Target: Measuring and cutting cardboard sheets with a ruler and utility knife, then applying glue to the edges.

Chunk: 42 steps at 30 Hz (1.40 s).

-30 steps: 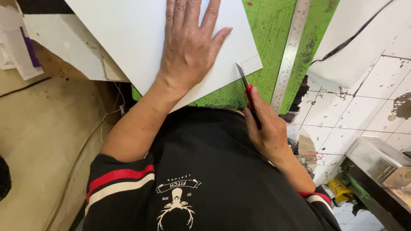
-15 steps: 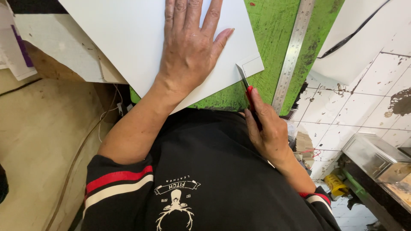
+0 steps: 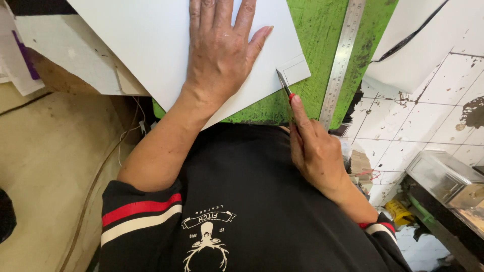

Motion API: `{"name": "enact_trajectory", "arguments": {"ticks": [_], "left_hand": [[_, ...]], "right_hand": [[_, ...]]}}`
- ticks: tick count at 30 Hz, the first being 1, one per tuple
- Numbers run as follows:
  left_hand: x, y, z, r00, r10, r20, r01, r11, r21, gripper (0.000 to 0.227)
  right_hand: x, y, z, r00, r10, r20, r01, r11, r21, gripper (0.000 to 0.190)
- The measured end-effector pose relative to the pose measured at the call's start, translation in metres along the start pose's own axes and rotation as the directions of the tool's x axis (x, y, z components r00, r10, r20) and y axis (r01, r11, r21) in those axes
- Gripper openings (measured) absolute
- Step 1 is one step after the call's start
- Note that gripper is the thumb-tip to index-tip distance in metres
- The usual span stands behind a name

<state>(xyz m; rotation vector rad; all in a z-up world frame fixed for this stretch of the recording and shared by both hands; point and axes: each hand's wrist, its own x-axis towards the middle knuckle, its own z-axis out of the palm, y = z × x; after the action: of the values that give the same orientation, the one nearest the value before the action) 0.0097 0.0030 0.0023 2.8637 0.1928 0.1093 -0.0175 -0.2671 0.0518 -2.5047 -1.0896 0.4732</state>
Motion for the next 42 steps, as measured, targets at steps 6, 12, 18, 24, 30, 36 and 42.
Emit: {"name": "enact_trajectory", "arguments": {"ticks": [6, 12, 18, 24, 30, 36, 42], "left_hand": [[0.001, 0.002, -0.004, 0.997, -0.021, 0.074, 0.024, 0.999, -0.047, 0.064], [-0.001, 0.004, -0.003, 1.0, -0.005, 0.016, 0.006, 0.998, -0.063, 0.062], [-0.003, 0.003, 0.003, 1.0, -0.001, -0.03, -0.001, 0.999, -0.051, 0.066], [-0.004, 0.005, -0.001, 0.998, -0.022, 0.052, 0.024, 0.999, -0.037, 0.064], [-0.012, 0.001, -0.002, 0.999, -0.036, -0.022, 0.033, 0.993, -0.117, 0.065], [-0.071, -0.037, -0.022, 0.815, -0.513, -0.27, 0.518, 0.854, -0.058, 0.088], [-0.114, -0.036, -0.034, 0.781, -0.549, -0.299, 0.553, 0.829, -0.078, 0.107]], "right_hand": [[0.003, 0.001, -0.015, 1.0, 0.028, -0.008, -0.026, 0.99, 0.14, 0.062], [0.021, 0.015, -0.014, 0.928, 0.259, -0.268, -0.186, 0.945, 0.269, 0.063], [0.081, 0.018, 0.005, 0.939, 0.112, -0.326, -0.046, 0.978, 0.202, 0.069], [0.059, 0.012, -0.032, 0.904, 0.411, -0.116, -0.247, 0.725, 0.643, 0.042], [-0.004, 0.003, -0.058, 0.973, 0.221, 0.071, -0.219, 0.772, 0.597, 0.036], [-0.028, 0.007, -0.046, 0.988, 0.154, 0.028, -0.139, 0.778, 0.612, 0.034], [-0.02, 0.012, -0.019, 0.951, 0.219, -0.218, -0.021, 0.748, 0.664, 0.024]]}}
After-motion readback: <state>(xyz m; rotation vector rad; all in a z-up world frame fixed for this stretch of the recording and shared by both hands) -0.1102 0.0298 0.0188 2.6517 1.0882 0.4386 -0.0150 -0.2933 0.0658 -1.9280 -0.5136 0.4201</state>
